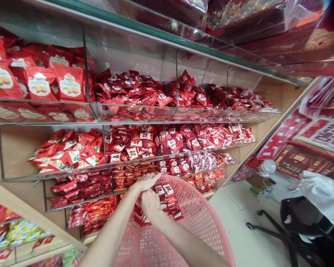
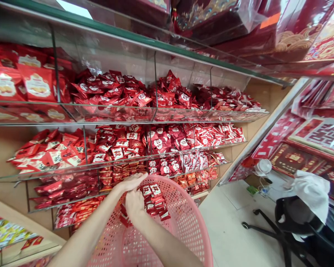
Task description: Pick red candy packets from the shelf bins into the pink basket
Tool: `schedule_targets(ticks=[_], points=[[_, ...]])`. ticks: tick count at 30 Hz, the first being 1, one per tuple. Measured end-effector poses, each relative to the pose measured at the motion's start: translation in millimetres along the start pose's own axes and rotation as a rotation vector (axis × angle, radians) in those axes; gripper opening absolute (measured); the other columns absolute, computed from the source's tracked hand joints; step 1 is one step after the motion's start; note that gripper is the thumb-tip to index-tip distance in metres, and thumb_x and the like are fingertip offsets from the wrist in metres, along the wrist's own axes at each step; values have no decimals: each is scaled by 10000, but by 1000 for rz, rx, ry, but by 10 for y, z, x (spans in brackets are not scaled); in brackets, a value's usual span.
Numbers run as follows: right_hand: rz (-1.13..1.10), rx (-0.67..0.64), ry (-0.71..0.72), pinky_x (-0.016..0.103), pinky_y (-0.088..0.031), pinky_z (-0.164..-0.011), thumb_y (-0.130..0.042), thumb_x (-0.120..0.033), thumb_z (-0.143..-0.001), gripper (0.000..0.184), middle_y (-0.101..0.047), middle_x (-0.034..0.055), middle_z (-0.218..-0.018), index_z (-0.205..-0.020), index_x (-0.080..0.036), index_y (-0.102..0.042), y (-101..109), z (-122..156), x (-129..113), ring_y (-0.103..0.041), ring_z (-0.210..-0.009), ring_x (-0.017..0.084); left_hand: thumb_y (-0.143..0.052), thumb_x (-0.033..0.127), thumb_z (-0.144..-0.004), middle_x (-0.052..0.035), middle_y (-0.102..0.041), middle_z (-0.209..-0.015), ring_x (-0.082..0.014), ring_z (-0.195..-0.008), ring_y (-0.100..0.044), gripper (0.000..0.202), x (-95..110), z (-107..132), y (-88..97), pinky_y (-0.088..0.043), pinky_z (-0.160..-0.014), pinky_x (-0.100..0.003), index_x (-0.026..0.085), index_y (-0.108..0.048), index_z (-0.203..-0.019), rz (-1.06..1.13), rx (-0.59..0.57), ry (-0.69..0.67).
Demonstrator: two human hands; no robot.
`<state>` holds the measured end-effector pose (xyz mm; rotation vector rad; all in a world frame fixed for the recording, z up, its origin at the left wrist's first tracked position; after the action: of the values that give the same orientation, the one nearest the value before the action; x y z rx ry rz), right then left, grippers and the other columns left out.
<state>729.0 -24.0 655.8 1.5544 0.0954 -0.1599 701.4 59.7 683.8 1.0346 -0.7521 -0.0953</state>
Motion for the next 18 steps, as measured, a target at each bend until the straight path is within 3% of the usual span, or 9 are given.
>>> schedule_targets(ticks=[4,7,13,18], points=[[-86,-3,-9,383,-509,-787,-521,-237,-826,391,-584,224,-1102,-1165,-44,-559,90,120,26,-620,-933,287,-71,776,-754,-74,-544,-1282,-271,-1192,-478,817,37,46,17,-342,-982,-410,245,-551,-1148,-4,17,-2],[-130,-76,16,363,-510,-802,-612,-220,-755,393,-484,212,-1253,-1121,-80,-590,160,249,77,-610,-967,280,-78,775,-755,-78,-542,-1283,-279,-1183,-484,809,58,71,24,-348,-973,-417,248,-541,-1158,-10,30,12],[-85,-80,40,349,-522,-775,-483,-104,-802,274,-509,188,-1229,-1041,-99,-619,104,303,64,-647,-865,239,-77,759,-768,-76,-545,-1276,-280,-1194,-471,785,42,49,-10,-337,-982,-424,249,-553,-1128,-15,40,4],[-27,-19,57,379,-536,-694,-420,-133,-836,367,-547,231,-1145,-1184,-65,-517,-83,172,-51,-645,-846,268,-104,743,-779,-72,-536,-1287,-271,-1221,-443,753,20,28,-32,-329,-992,-414,249,-546,-1135,-15,56,-2]])
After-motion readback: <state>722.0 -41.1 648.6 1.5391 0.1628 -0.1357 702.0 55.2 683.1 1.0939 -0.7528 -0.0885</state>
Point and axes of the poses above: each hand's wrist, its own z-axis away from the middle knuckle, its own y-axis out of the back of the hand, x = y × z, the point moved 1 cm from there along -z, towards the middle knuckle
